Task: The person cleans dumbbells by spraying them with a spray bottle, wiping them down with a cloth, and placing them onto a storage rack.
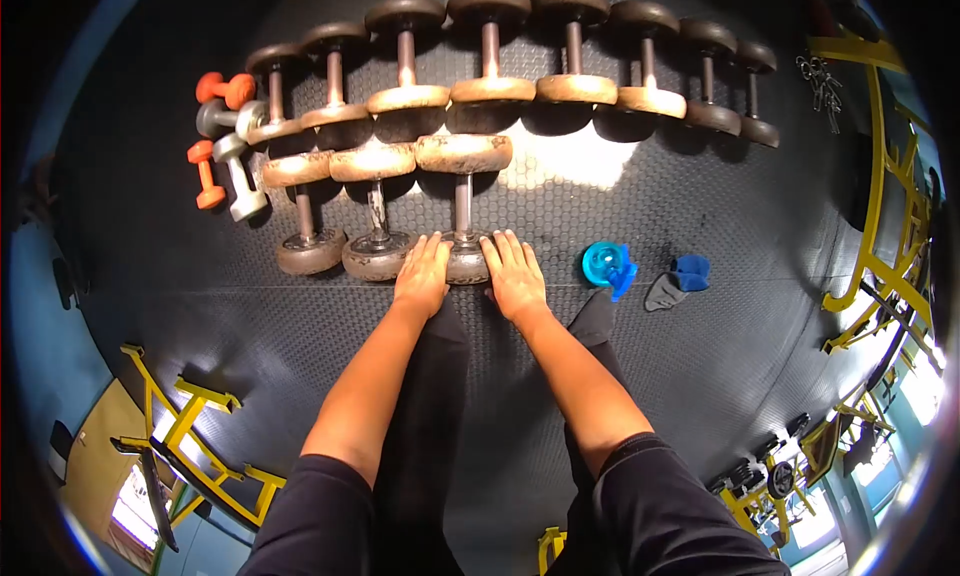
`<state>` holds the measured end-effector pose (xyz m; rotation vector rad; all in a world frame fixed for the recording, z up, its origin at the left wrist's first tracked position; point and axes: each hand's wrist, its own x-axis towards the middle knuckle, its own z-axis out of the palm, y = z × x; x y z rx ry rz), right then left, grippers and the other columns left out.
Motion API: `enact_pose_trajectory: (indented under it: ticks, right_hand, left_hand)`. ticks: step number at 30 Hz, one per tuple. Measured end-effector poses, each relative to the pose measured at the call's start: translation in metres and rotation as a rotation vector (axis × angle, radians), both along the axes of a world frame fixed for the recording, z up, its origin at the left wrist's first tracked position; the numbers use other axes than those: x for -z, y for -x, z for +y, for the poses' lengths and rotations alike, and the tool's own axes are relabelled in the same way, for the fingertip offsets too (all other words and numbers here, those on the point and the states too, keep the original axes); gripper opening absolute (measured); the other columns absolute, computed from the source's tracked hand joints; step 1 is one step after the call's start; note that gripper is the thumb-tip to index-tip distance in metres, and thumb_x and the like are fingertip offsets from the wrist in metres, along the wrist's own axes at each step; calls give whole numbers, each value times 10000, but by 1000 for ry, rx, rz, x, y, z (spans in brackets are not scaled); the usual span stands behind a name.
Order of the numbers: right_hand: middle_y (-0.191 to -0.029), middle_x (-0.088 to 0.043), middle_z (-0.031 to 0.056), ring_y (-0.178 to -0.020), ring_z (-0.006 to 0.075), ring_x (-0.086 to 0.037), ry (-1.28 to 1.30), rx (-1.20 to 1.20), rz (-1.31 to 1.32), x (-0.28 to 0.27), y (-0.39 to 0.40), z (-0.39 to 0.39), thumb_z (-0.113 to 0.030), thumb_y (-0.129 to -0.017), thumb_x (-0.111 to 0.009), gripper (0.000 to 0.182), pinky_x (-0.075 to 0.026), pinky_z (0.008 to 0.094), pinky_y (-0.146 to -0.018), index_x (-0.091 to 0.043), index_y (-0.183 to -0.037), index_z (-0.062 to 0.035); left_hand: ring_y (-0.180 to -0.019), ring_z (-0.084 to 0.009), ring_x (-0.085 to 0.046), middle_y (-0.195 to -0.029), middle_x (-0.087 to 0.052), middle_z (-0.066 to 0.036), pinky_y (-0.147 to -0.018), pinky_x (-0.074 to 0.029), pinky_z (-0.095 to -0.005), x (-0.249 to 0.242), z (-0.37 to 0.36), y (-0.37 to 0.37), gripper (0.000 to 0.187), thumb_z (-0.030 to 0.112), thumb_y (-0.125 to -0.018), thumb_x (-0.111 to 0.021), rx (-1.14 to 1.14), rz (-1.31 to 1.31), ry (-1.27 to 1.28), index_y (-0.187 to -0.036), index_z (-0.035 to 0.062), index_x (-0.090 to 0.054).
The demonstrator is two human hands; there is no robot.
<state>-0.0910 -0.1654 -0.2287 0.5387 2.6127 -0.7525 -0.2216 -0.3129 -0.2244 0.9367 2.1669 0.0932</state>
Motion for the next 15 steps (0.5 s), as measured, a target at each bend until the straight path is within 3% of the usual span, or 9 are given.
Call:
enact_pose_trajectory:
  ticks: [2,5,6,8,10,12,15]
  right_hand:
    - [-1365,-504,139,-1334,308,-447,-49,-41,79,26,2,-4,-138,-793,-724,646,-371,434,-1119,-450,-1378,-107]
    - [-1189,-585,202,-1129,394,-573,85,90,280,29,4,-1,-14,-737,-646,357,-471,465,-969,-529,-1070,-63]
    - [-1189,-585,202,-1129,394,-573,80,89,286,19,7,0,-14,-737,-646,357,-471,465,-969,-529,-1070,-63]
    - [-1212,-588,165,-1254,340,-530,144,100,-25,-1,17,1,-44,-852,-546,266,-445,449,-1036,-536,-1116,-70]
    - [-1161,-608,155,-1197,343,-560,91,111,73,-16,22,7,-37,-840,-556,260,-469,456,-991,-535,-1096,-75]
    - [-1106,-595,181,-1073,413,-588,208,96,45,-33,18,21,1,-696,-687,374,-505,480,-874,-508,-1016,-71]
    - [-1091,-607,155,-1087,383,-594,225,47,-37,-66,20,40,-42,-689,-751,443,-504,476,-884,-524,-1067,-86]
  left_hand:
    - [-1339,-359,-450,-1380,-517,-182,-1142,-356,-435,16,0,6,756,21,-686,-787,66,-41,-134,-1360,50,-446]
    - [-1310,-364,-477,-1336,-549,-197,-1117,-387,-427,13,-4,5,689,2,-651,-794,15,-84,-200,-1270,14,-493]
    - [-1300,-365,-483,-1327,-551,-200,-1105,-400,-424,8,0,7,681,-4,-640,-797,5,-85,-202,-1253,11,-501]
    - [-1251,-358,-510,-1259,-578,-182,-1068,-426,-420,10,0,2,666,4,-636,-802,-36,-35,-204,-1237,24,-514]
    - [-1231,-366,-528,-1229,-597,-180,-1038,-450,-425,-9,7,8,637,28,-647,-809,-85,-147,-151,-1214,33,-518]
    - [-1209,-367,-547,-1212,-610,-171,-1014,-467,-429,-31,13,7,603,38,-655,-815,-107,-214,-131,-1183,39,-525]
    - [-1125,-395,-599,-1157,-637,-181,-954,-500,-448,-57,22,13,559,91,-674,-831,-138,-344,-125,-1145,51,-532]
